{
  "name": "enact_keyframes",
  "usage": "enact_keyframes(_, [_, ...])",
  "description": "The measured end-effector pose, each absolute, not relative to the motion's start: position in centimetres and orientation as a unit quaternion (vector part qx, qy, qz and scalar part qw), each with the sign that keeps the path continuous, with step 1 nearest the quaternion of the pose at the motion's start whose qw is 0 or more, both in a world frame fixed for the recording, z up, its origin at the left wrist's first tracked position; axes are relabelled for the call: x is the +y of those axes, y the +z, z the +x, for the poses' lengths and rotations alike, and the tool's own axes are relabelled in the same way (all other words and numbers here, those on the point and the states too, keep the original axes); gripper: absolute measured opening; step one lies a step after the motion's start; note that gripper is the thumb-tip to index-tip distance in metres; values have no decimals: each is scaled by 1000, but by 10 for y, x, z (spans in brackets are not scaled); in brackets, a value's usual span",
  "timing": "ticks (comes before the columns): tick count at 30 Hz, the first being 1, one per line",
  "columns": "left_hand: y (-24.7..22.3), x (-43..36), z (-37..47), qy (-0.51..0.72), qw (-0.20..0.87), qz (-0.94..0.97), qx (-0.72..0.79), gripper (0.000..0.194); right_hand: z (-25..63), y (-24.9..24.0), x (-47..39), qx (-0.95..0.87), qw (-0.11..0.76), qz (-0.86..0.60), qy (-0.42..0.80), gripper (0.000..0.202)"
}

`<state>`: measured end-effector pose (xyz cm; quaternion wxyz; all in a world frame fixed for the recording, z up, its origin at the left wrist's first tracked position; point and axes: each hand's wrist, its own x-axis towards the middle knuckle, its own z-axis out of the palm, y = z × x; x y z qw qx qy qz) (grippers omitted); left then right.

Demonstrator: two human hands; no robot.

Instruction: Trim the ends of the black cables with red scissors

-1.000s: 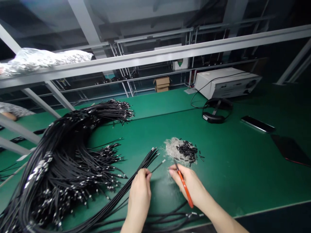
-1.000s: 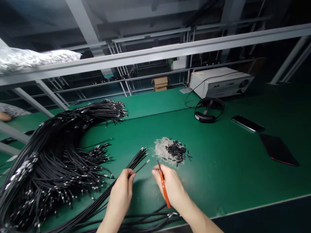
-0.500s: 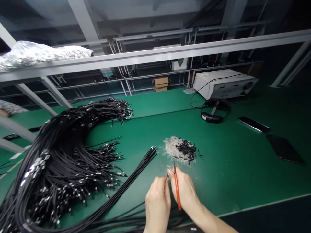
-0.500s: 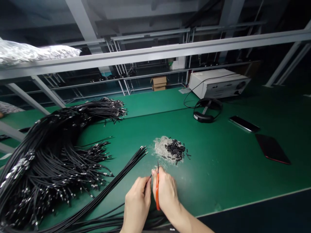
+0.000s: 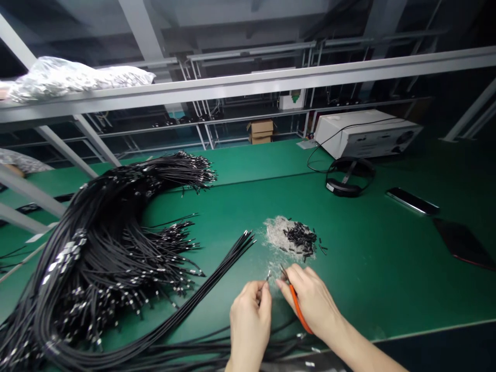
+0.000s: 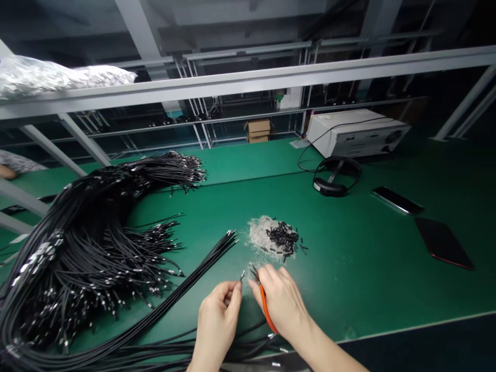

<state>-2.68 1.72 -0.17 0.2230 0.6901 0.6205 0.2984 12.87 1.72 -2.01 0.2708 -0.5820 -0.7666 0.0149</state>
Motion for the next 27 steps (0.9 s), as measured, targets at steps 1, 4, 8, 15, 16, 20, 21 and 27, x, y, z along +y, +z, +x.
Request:
enact_keyframes(1, [-1, 18, -27, 299, 229, 685, 623, 27, 129, -21, 14, -768, 248, -590, 3, 17])
enact_keyframes(4, [-2, 19, -26, 298, 248, 676, 626, 26, 126, -21, 9, -779, 190, -598, -10, 11])
enact_keyframes(8, [-3, 20, -25, 298, 271, 662, 632, 26, 121, -20, 9, -785, 164, -597, -11, 9])
enact_keyframes(15, [4, 21, -24, 285, 307, 648, 636, 31, 120, -19, 14, -799, 144, -582, -38, 16])
enact_keyframes(16, [5, 21, -24, 282, 313, 647, 636, 31, 121, -18, 15, -801, 137, -582, -35, 18])
enact_keyframes(20, [4, 24, -23, 275, 334, 640, 634, 31, 124, -15, 16, -810, 101, -578, -16, 21])
enact_keyframes(21, [3, 24, -22, 275, 338, 640, 633, 31, 125, -14, 17, -813, 90, -576, -11, 21])
enact_keyframes(27, [-3, 27, -20, 276, 338, 645, 628, 30, 130, -9, 23, -818, 48, -571, 39, 24])
